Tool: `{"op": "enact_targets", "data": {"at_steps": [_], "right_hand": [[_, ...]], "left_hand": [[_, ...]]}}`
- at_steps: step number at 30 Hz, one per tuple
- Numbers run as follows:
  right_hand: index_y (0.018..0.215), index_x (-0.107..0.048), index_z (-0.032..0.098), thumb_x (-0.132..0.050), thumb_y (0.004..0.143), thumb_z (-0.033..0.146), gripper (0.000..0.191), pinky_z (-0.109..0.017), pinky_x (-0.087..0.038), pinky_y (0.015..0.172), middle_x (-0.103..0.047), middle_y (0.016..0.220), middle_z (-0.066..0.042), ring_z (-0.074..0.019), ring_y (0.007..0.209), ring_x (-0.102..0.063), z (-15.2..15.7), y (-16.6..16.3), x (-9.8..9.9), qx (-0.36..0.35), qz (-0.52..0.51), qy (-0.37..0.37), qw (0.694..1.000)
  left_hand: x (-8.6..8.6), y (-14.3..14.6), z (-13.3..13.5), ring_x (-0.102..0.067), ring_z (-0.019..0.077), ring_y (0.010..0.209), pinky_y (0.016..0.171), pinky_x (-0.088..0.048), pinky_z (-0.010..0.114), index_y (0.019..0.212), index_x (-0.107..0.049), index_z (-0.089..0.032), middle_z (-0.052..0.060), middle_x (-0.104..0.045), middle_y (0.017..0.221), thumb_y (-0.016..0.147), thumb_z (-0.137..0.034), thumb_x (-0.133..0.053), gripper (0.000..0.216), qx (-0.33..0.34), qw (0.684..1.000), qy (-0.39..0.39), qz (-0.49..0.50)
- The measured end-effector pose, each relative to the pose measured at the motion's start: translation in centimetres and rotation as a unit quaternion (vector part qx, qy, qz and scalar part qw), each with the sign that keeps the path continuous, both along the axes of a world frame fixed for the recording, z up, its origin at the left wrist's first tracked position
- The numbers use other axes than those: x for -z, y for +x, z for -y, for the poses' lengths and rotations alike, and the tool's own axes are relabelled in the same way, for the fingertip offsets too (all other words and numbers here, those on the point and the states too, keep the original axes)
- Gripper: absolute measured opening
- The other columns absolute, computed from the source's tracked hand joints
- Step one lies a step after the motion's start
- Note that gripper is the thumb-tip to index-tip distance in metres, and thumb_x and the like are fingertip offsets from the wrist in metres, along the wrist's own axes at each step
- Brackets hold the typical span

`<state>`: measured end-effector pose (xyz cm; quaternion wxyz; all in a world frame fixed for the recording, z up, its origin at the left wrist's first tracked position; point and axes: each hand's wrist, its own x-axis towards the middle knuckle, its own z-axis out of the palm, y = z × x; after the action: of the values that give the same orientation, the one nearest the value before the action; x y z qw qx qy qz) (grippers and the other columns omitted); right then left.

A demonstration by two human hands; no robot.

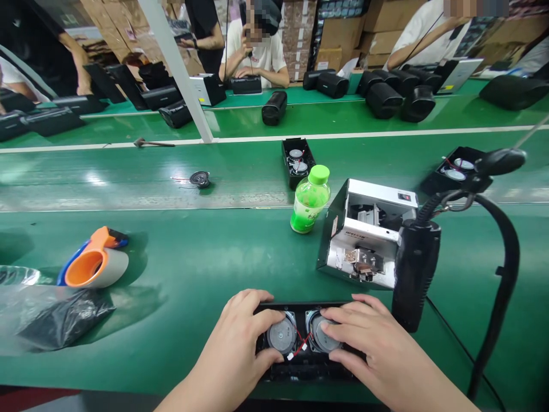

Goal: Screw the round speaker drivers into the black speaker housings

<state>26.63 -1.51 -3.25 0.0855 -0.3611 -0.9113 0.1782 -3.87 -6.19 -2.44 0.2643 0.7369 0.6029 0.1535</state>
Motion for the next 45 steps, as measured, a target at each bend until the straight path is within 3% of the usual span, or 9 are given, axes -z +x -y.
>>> {"op": "enact_targets", "data": {"at_steps": [8,18,27,38,45], "right_hand": [[0.134,-0.069,0.039,-0.078,0.098,0.021,0.041,-0.061,-0.050,0.113,-0.079,0.137,0.003,-0.0282,0.118,-0.076,0.00,-0.13,0.25,-0.011,-0.018,0.021,1.000],[0.131,-0.066,0.040,-0.085,0.092,0.016,0.049,-0.058,-0.039,0.118,-0.079,0.134,0.011,-0.0252,0.115,-0.075,0.35,-0.32,0.57,0.018,-0.064,-0.003,0.998],[0.133,-0.067,0.037,-0.079,0.099,0.023,0.039,-0.057,-0.039,0.119,-0.079,0.135,0.005,-0.0264,0.117,-0.073,0.40,-0.33,0.62,0.007,-0.041,0.009,0.999],[0.130,-0.068,0.038,-0.062,0.111,0.033,0.021,-0.053,-0.038,0.118,-0.081,0.131,0.008,-0.0229,0.113,-0.075,0.33,-0.61,0.48,0.028,-0.080,0.006,0.996],[0.125,-0.072,0.039,-0.065,0.108,0.032,0.020,-0.055,-0.044,0.116,-0.082,0.129,0.006,-0.0236,0.110,-0.076,0.53,-0.44,0.67,0.042,-0.088,0.010,0.995]], "left_hand": [[-0.02,0.05,0.10,-0.063,0.0350,0.133,0.113,-0.059,0.060,0.121,-0.077,-0.034,0.006,-0.066,0.143,0.070,0.002,-0.089,0.063,0.002,1.000,-0.002,-0.003],[-0.23,0.15,-0.16,-0.064,0.0344,0.131,0.111,-0.059,0.060,0.119,-0.077,-0.032,0.006,-0.066,0.141,0.069,0.004,-0.090,0.063,0.003,1.000,-0.008,0.001],[-0.27,0.08,-0.23,-0.064,0.0353,0.132,0.110,-0.060,0.060,0.121,-0.077,-0.032,0.006,-0.066,0.142,0.068,0.001,-0.092,0.064,0.004,1.000,-0.006,-0.005],[-0.35,0.11,-0.26,-0.064,0.0349,0.131,0.110,-0.060,0.060,0.119,-0.077,-0.033,0.005,-0.066,0.142,0.070,0.001,-0.091,0.062,0.002,1.000,-0.011,-0.010],[-0.37,0.14,-0.25,-0.064,0.0346,0.129,0.109,-0.060,0.059,0.118,-0.076,-0.031,0.005,-0.067,0.140,0.070,-0.002,-0.093,0.059,0.006,1.000,0.002,-0.017]]}}
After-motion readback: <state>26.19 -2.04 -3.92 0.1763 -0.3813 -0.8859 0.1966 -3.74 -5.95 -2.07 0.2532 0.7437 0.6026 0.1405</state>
